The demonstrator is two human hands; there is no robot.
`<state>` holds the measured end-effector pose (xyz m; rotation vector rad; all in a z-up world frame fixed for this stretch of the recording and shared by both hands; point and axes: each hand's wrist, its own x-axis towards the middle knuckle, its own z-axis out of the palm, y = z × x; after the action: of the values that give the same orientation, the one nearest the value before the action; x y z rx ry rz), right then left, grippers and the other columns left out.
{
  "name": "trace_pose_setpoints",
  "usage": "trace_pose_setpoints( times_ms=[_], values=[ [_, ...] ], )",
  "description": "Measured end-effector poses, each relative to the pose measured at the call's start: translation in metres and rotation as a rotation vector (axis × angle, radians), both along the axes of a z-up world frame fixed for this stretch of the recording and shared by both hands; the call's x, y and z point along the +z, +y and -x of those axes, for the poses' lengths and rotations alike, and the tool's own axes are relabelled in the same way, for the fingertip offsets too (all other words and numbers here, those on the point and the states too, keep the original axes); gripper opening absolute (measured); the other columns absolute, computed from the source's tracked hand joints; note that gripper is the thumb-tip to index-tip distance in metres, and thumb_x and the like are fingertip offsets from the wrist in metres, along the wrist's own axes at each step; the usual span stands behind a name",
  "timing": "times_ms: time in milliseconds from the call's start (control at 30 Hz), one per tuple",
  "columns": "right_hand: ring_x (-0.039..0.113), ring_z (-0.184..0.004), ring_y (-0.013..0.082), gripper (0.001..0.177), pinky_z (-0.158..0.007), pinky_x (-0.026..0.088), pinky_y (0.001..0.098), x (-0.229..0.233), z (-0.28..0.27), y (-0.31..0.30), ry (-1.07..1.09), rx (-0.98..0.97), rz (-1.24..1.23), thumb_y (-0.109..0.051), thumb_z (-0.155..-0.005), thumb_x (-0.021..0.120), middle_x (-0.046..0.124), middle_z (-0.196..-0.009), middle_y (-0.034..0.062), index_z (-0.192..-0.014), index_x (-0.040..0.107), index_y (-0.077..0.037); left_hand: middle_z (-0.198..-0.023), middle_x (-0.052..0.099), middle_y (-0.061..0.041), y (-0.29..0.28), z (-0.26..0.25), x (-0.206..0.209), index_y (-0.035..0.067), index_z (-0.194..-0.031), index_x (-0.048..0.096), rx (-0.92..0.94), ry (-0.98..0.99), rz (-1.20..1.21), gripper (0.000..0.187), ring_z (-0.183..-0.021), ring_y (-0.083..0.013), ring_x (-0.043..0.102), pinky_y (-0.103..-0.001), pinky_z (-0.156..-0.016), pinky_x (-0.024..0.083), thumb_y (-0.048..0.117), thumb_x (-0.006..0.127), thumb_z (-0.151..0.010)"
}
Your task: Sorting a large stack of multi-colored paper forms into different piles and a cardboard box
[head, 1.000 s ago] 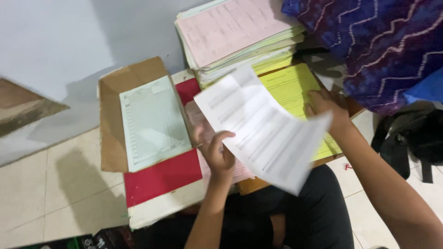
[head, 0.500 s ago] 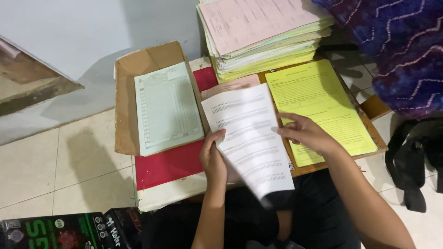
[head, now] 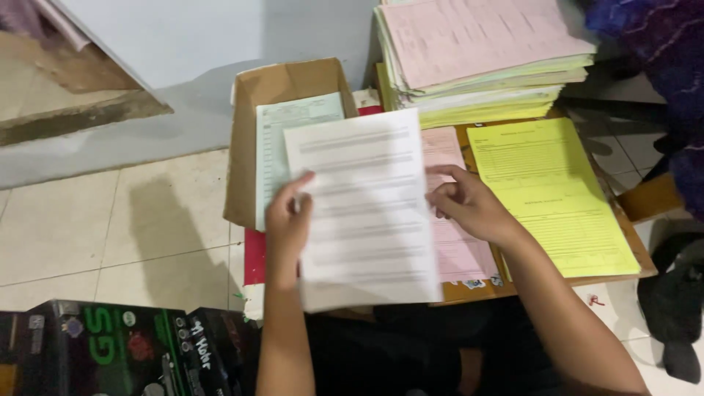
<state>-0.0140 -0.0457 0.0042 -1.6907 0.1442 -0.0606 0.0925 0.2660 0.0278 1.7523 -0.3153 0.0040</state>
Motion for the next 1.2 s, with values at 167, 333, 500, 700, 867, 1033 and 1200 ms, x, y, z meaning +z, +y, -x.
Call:
trace_pose_setpoints(
  times_ms=[167, 333, 500, 700, 867, 1033, 1200],
  values=[
    [0.072, -0.075, 0.0223, 0.062, -0.072, 0.057, 0.0361, 0.013, 0.000, 0.049, 0.024, 0.039, 0.275, -0.013, -0.090, 0.072, 0.077, -0.087, 0.0125, -0.148, 0.049, -0.012, -0.110, 0.073, -0.002, 0.045, -0.139, -0.114, 0.021, -0.117, 0.077, 0.208, -0.288, -0.333, 0.039, -0.112, -0.0230, 0.067, -0.038, -0.103, 0.049, 0.006, 0.061, -0.085],
    [0.073, -0.104, 0.0333, 0.045, -0.095, 0.055, 0.0461, 0.000, 0.040, 0.065, -0.099, -0.021, 0.668, -0.024, -0.085, 0.079, 0.079, -0.099, 0.0117, -0.125, 0.068, -0.009, -0.128, 0.062, -0.008, 0.022, -0.196, -0.135, 0.022, -0.124, 0.073, 0.319, -0.274, -0.723, 0.038, -0.119, -0.0313, 0.064, -0.046, -0.100, 0.054, 0.008, 0.063, -0.091],
    [0.067, -0.117, 0.0278, 0.043, -0.103, 0.050, 0.0419, -0.014, 0.056, 0.063, -0.289, -0.088, 0.888, -0.032, -0.082, 0.081, 0.075, -0.110, 0.0037, -0.121, 0.072, -0.017, -0.171, 0.021, -0.017, -0.028, -0.139, -0.073, 0.015, -0.158, 0.046, 0.307, -0.261, -1.133, 0.062, -0.154, -0.0410, 0.030, -0.064, -0.124, 0.017, 0.014, 0.062, -0.098],
    [0.062, -0.122, 0.0281, 0.047, -0.100, 0.052, 0.0454, -0.038, 0.062, 0.061, -0.448, -0.053, 0.958, -0.037, -0.086, 0.077, 0.061, -0.122, 0.0113, -0.123, 0.065, -0.011, -0.171, 0.008, -0.015, -0.050, -0.128, -0.099, 0.018, -0.163, 0.022, -0.044, -0.049, -1.169, 0.078, -0.157, -0.0426, 0.003, -0.066, -0.121, 0.000, 0.061, 0.037, -0.099],
    [0.062, -0.120, 0.0249, 0.045, -0.102, 0.050, 0.0480, -0.043, 0.061, 0.058, -0.322, -0.077, 0.997, -0.042, -0.086, 0.074, 0.060, -0.129, 0.0072, -0.122, 0.065, -0.016, -0.172, 0.006, -0.016, -0.057, -0.152, -0.105, 0.019, -0.164, 0.016, -0.024, -0.047, -1.212, 0.079, -0.157, -0.0416, 0.003, -0.065, -0.121, 0.001, 0.064, 0.026, -0.100],
    [0.061, -0.122, 0.0251, 0.044, -0.102, 0.049, 0.0458, -0.044, 0.060, 0.058, -0.363, -0.090, 0.995, -0.039, -0.086, 0.075, 0.060, -0.126, 0.0073, -0.121, 0.066, -0.015, -0.172, 0.002, -0.015, -0.060, -0.161, -0.105, 0.020, -0.165, 0.011, -0.040, -0.020, -1.225, 0.079, -0.157, -0.0419, 0.000, -0.066, -0.121, -0.004, 0.064, 0.024, -0.101],
    [0.059, -0.125, 0.0257, 0.045, -0.103, 0.048, 0.0478, -0.042, 0.061, 0.058, -0.356, -0.080, 0.998, -0.039, -0.087, 0.074, 0.059, -0.128, 0.0073, -0.123, 0.064, -0.015, -0.172, 0.001, -0.015, -0.064, -0.164, -0.114, 0.022, -0.165, 0.010, -0.033, -0.012, -1.260, 0.079, -0.157, -0.0419, -0.002, -0.066, -0.121, -0.004, 0.065, 0.020, -0.100]
  ],
)
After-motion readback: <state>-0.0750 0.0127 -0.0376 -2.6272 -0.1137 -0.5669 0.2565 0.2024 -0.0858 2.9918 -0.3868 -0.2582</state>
